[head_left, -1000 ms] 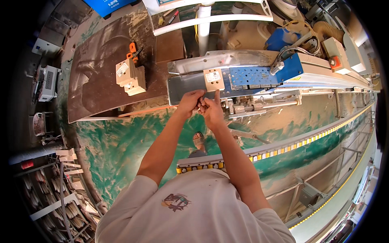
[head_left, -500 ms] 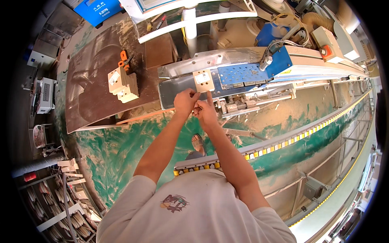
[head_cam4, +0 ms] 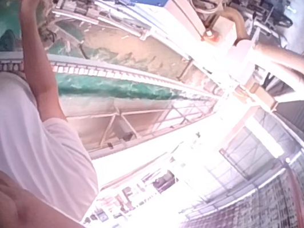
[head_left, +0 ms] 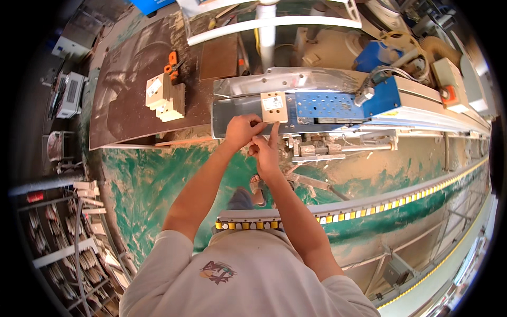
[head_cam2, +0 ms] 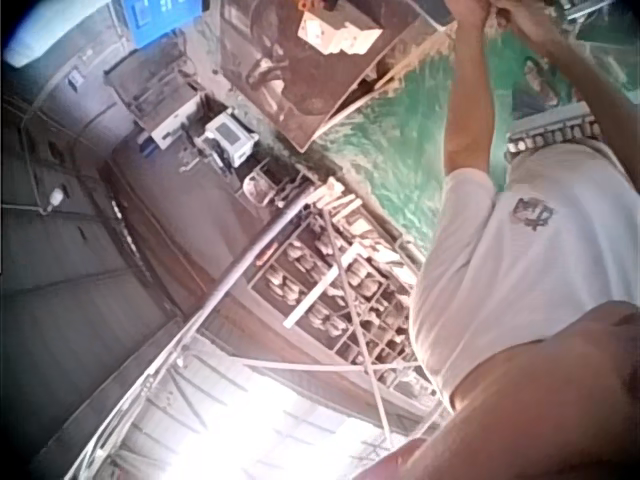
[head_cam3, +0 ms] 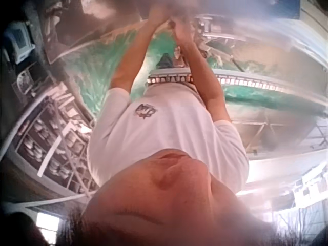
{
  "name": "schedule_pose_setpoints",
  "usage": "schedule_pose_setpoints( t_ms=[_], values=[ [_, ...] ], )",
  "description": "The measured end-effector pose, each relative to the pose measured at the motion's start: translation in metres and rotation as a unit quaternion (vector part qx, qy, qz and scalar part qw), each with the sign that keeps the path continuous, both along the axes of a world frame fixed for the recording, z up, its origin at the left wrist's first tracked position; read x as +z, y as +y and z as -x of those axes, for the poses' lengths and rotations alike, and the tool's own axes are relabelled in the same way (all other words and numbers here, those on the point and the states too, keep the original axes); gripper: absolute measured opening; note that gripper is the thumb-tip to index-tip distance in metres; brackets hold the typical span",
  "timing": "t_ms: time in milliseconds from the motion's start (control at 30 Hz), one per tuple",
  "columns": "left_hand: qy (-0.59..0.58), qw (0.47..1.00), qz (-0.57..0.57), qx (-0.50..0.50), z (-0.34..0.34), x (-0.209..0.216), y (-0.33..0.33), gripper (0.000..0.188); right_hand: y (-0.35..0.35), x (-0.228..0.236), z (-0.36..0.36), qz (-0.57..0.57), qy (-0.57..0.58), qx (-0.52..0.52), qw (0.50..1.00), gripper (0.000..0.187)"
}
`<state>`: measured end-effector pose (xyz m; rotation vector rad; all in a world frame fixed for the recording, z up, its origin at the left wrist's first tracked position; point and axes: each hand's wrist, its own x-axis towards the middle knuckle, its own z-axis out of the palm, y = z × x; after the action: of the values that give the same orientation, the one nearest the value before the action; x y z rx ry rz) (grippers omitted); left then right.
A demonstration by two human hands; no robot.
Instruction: The person collects several small wooden pieces from a pile, carries them to a machine, and feeds them into the machine one by one.
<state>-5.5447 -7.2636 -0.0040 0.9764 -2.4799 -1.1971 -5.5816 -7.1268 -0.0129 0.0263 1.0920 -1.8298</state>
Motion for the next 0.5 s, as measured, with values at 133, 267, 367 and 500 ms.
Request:
schedule_pose_setpoints(
  t_ms=[133, 267, 367, 500],
  values=[
    [-0.009, 1.0, -0.001, -0.011, -0.004, -0.001, -0.002, 0.026, -0.01, -0.006, -0.008, 0.006, 0.068, -0.044, 0.997, 0.095],
    [0.012, 0.998, -0.018, -0.053, -0.004, 0.0, -0.015, 0.024, -0.015, -0.008, -0.01, -0.008, 0.085, -0.078, 0.993, 0.091],
    [0.019, 0.993, -0.086, -0.083, -0.008, 0.003, -0.027, 0.022, -0.03, -0.004, -0.02, -0.054, 0.102, -0.135, 0.984, 0.089],
    [0.046, 0.979, -0.155, -0.128, -0.045, 0.0, -0.042, 0.022, -0.048, -0.007, -0.032, -0.068, 0.119, -0.214, 0.967, 0.088]
  ],
)
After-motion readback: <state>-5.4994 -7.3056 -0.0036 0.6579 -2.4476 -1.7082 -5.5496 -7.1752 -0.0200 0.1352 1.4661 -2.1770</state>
